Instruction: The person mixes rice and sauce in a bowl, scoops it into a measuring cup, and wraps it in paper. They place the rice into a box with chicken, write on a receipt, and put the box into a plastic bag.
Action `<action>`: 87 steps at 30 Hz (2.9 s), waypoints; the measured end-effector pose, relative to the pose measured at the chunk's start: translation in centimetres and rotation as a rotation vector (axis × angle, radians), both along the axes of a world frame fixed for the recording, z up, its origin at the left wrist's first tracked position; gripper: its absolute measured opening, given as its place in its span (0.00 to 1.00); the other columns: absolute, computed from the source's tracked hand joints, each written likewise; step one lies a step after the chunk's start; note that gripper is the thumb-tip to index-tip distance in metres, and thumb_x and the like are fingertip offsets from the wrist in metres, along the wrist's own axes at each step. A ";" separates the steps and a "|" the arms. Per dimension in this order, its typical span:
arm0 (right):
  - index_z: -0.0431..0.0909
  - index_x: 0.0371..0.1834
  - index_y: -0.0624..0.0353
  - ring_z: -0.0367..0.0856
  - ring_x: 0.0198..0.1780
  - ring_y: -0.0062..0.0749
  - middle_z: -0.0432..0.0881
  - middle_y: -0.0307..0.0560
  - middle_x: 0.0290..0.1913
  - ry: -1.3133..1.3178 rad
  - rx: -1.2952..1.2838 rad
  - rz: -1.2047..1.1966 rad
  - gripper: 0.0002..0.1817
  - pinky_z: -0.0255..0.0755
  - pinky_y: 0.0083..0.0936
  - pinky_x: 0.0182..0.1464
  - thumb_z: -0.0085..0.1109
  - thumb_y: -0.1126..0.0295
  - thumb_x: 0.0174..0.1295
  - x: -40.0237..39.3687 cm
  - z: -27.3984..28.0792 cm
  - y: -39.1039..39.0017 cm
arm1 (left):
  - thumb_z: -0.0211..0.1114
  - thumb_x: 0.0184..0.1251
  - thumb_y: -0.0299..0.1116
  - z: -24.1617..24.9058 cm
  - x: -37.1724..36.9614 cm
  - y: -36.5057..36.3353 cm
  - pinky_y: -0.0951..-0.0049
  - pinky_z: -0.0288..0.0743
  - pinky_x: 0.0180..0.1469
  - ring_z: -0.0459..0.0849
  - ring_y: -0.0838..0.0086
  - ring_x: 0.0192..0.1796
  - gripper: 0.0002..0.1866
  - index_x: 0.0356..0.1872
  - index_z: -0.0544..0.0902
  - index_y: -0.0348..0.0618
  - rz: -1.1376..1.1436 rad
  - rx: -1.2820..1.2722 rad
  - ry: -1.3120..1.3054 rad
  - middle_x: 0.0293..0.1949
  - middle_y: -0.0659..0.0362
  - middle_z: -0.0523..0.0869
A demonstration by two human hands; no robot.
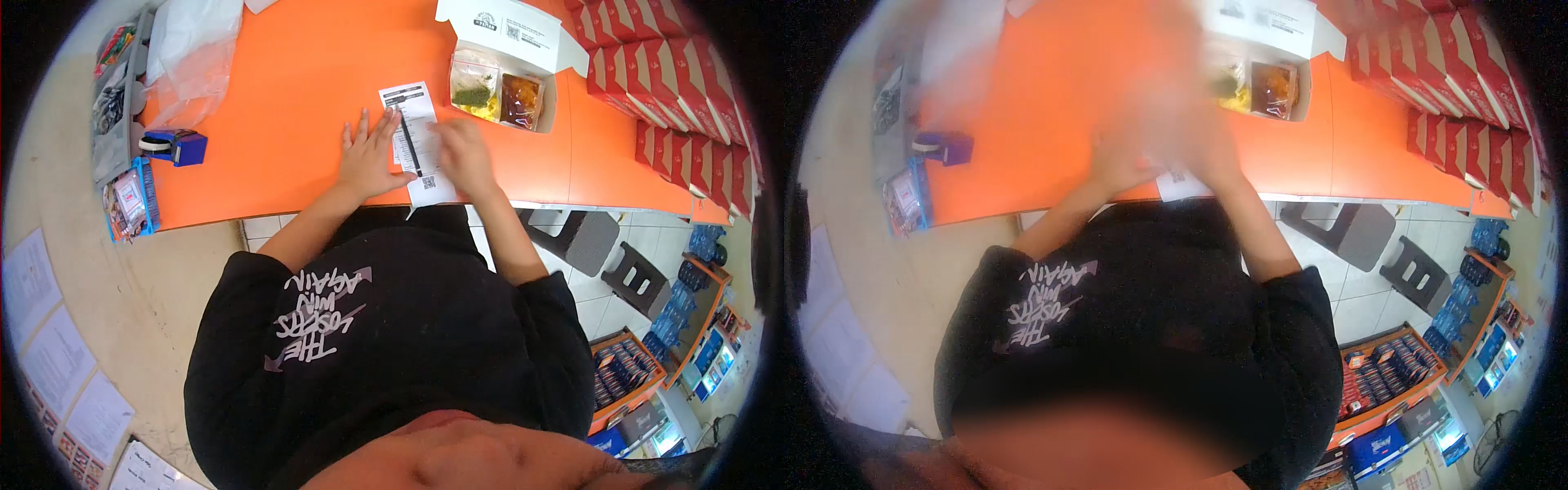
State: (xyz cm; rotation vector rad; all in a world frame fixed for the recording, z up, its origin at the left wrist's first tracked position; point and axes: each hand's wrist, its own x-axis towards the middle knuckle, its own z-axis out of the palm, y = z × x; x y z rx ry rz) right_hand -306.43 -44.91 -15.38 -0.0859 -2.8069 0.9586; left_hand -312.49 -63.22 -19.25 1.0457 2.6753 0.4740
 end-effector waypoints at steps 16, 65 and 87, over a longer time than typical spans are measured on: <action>0.71 0.28 0.66 0.75 0.21 0.27 0.76 0.49 0.21 -0.263 -0.032 -0.324 0.12 0.68 0.24 0.25 0.38 0.70 0.55 1.9 -0.5 16.0 | 0.64 0.35 0.57 1.7 0.8 1.8 0.40 0.33 0.58 0.43 0.50 0.65 0.39 0.53 0.66 0.55 0.054 -0.043 0.014 0.64 0.56 0.51; 0.70 0.42 0.63 0.76 0.38 0.42 0.75 0.57 0.40 -0.268 -0.343 -0.467 0.24 0.69 0.35 0.39 0.62 0.62 0.43 5.0 2.0 15.7 | 0.62 0.49 0.35 6.7 -1.2 9.6 0.65 0.67 0.47 0.74 0.61 0.47 0.29 0.52 0.62 0.36 0.134 0.309 -0.304 0.45 0.49 0.74; 0.57 0.60 0.48 0.48 0.65 0.47 0.54 0.49 0.63 -0.185 0.185 0.362 0.28 0.37 0.50 0.62 0.47 0.63 0.53 2.9 4.7 14.3 | 0.55 0.52 0.42 1.7 -8.1 8.3 0.48 0.46 0.59 0.55 0.58 0.62 0.26 0.56 0.66 0.60 0.032 0.172 0.099 0.61 0.59 0.60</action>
